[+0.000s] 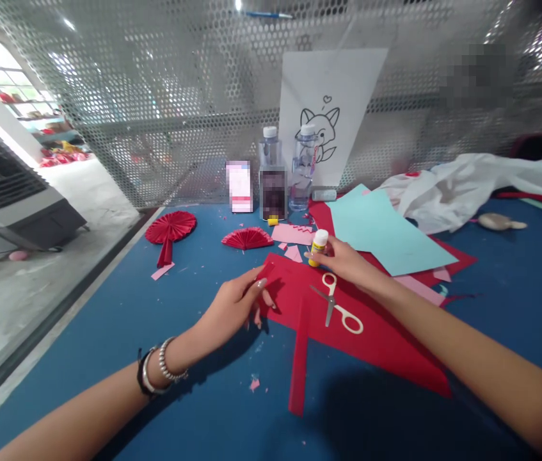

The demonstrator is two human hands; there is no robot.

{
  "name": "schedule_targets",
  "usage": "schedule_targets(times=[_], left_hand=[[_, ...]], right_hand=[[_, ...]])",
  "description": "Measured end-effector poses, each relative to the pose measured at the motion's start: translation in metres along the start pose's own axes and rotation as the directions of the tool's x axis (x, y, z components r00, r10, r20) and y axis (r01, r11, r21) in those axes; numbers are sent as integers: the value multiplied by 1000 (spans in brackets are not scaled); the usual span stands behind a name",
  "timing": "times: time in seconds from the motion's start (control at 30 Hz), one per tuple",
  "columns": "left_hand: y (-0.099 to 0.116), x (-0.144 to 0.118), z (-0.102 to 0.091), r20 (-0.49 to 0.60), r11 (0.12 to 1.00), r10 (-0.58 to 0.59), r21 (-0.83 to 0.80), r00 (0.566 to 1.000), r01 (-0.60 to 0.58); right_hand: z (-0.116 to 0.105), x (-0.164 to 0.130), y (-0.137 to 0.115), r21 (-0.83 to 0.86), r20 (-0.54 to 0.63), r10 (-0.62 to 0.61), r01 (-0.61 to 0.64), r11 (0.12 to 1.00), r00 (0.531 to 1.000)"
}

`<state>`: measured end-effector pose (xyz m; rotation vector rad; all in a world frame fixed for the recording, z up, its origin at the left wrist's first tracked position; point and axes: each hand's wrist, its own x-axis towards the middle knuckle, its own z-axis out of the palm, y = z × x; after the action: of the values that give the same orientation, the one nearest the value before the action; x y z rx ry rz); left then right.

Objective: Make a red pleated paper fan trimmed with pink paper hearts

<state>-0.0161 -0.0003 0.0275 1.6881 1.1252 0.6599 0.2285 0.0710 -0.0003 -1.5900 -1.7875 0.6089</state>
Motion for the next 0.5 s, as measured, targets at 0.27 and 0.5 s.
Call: schedule_targets(times=[0.27,0.5], left_hand=[[-10,10,-13,-142,956,143,275,979,-100],[-6,3,-22,-145,900,148,430,978,-73]], right_hand=[[15,-30,-51,12,125,-103,103,995,987],[6,-54,-73,-153,151,-206,229,961,967]])
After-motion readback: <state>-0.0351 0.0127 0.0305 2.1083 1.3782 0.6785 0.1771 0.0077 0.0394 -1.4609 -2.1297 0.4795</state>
